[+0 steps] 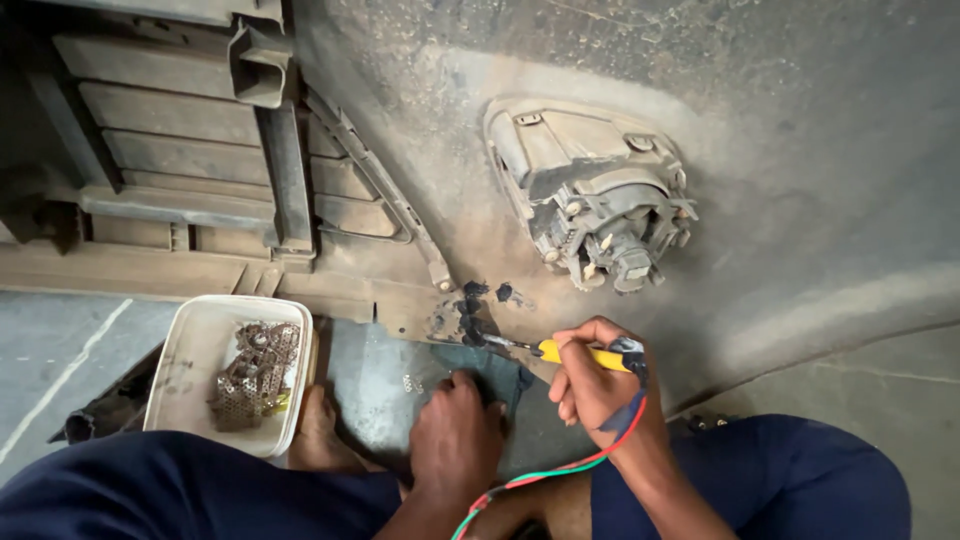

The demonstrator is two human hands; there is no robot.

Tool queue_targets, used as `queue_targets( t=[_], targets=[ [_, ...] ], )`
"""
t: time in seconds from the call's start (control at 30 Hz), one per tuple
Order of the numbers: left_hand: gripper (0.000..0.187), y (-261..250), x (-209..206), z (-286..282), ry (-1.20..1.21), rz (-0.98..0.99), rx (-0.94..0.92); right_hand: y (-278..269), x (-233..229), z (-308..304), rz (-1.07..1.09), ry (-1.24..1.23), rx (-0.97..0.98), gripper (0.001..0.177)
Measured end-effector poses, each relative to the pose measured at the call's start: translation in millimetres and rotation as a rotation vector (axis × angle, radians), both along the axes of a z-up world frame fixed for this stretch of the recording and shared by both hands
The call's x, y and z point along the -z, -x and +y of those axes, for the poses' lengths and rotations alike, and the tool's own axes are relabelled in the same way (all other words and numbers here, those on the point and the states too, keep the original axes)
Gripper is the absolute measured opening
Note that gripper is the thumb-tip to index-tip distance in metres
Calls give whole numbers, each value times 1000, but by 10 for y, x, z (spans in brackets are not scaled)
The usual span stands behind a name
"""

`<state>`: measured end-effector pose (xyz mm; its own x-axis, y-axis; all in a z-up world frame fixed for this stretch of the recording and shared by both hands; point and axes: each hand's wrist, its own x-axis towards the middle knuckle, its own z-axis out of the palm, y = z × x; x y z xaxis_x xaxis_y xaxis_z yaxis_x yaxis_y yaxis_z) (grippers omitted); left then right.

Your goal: Repairing a cracked plastic car bumper using a soldering iron and wire mesh as reinforcement.

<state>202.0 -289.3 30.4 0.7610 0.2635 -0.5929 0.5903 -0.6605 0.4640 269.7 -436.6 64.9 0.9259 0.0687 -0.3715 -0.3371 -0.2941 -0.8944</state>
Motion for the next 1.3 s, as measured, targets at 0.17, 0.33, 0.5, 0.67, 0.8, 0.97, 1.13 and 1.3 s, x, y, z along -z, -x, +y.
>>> queue_targets(
  t=[0.17,0.33,0.5,0.67,0.8,0.97,1.13,1.3],
  targets=[
    [42,-19,-2,-26,30,-53,-164,47,213,-122,146,-70,139,21],
    [34,19,-29,2,84,-101,-268,139,299,-169,60,-204,116,21],
    [30,14,28,5,87,-123,-319,117,-101,38,-20,-79,-34,18],
    [35,11,18,50,81,-82,-366,60,-481,286,-14,81,-154,15],
    [22,33,49,64,97,-139,-383,48,-516,286,-210,172,-304,10],
    [12,88,309,21,101,-320,-429,-18,-472,292,-439,143,-425,12],
    [14,104,291,22,85,-330,-454,-197,-475,320,20,133,-262,17],
    [17,160,449,38,138,-345,-504,-121,-591,432,19,189,-256,15]
  ],
)
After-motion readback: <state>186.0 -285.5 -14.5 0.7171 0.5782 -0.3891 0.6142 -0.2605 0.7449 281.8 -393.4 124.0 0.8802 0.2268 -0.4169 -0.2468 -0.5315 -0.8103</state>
